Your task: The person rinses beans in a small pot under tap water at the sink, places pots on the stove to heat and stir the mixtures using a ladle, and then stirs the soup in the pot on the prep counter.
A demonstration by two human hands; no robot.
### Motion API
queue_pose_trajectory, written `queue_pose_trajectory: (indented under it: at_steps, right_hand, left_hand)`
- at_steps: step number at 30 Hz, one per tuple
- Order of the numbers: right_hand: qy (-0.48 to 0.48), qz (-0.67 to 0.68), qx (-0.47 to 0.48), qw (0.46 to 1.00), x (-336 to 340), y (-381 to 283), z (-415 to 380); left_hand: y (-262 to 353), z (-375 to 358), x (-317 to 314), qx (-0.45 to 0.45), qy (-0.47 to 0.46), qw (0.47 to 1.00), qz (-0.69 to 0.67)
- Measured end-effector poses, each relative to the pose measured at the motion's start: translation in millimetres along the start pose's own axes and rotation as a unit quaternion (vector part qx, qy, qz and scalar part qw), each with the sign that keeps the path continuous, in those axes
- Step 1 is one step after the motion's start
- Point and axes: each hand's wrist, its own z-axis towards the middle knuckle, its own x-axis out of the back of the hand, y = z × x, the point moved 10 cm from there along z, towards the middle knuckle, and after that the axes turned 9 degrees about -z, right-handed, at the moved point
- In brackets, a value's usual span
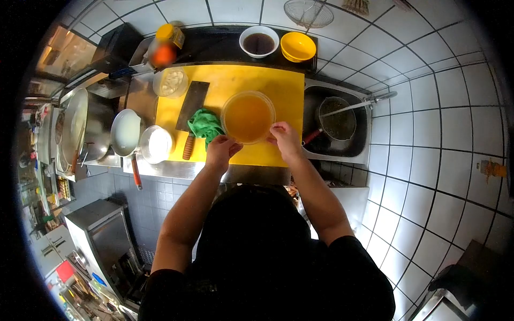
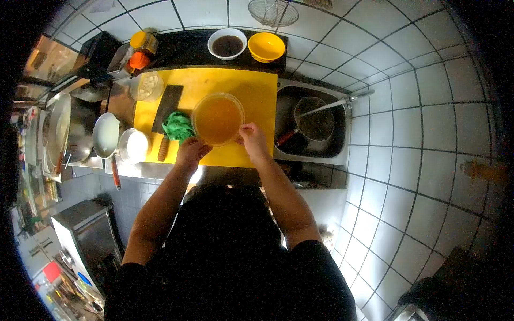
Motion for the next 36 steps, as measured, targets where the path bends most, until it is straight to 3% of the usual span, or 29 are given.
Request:
queue_pose_trajectory:
  at_steps: [6,7,11,16,22,25,26,29,30,32,34,36]
  right_hand:
    - [0.001,0.015,0.003,1.000,3.2,-3.2,16.2]
    - [0.006,-0.032,-0.003,0.999,5.0,-5.4,19.4]
    - [-0.011,-0.010,-0.011,1.000,0.1,-16.9,31.1]
    - [-0.004,-0.041,0.045,0.998,4.8,-17.0,66.9]
    - [0.016,-0.021,-0.001,1.000,2.1,-32.7,76.8]
    - [0.006,-0.095,0.036,0.995,4.9,-34.8,95.0]
    - [0.010,-0.141,0.043,0.989,6.9,-35.7,97.4]
    - [0.025,-0.095,0.029,0.995,-5.0,-61.4,75.1]
    - [0.056,-0.164,0.035,0.984,1.3,-54.0,88.2]
    - [0.064,-0.221,0.090,0.969,-5.3,-60.4,97.4]
    - [0.041,-0.251,0.046,0.966,-8.5,-71.5,84.2]
    - [0.067,-0.290,0.090,0.950,-7.1,-70.3,88.5]
  left_hand:
    - [5.3,12.0,-5.3,-0.018,0.015,0.999,0.039]
    - [4.6,15.4,-5.5,-0.027,0.021,0.999,0.017]
    - [11.1,24.3,-12.0,-0.020,0.034,0.999,-0.009]
    - [20.1,41.1,-26.1,-0.035,0.016,0.999,-0.022]
    - [36.5,52.7,-34.4,-0.037,0.033,0.998,-0.030]
    - [43.6,63.9,-32.0,-0.033,0.053,0.992,0.112]
    - [30.9,87.8,-19.7,-0.043,0.055,0.992,0.106]
    - [36.5,92.0,-25.2,-0.033,0.006,0.998,-0.046]
    - [32.3,107.4,-21.4,-0.027,-0.017,0.999,-0.028]
    - [52.2,100.2,-29.9,-0.028,0.040,0.998,0.047]
    - [53.5,115.0,-31.2,-0.056,-0.039,0.997,0.035]
    - [60.6,109.4,-39.2,-0.027,-0.021,0.998,0.046]
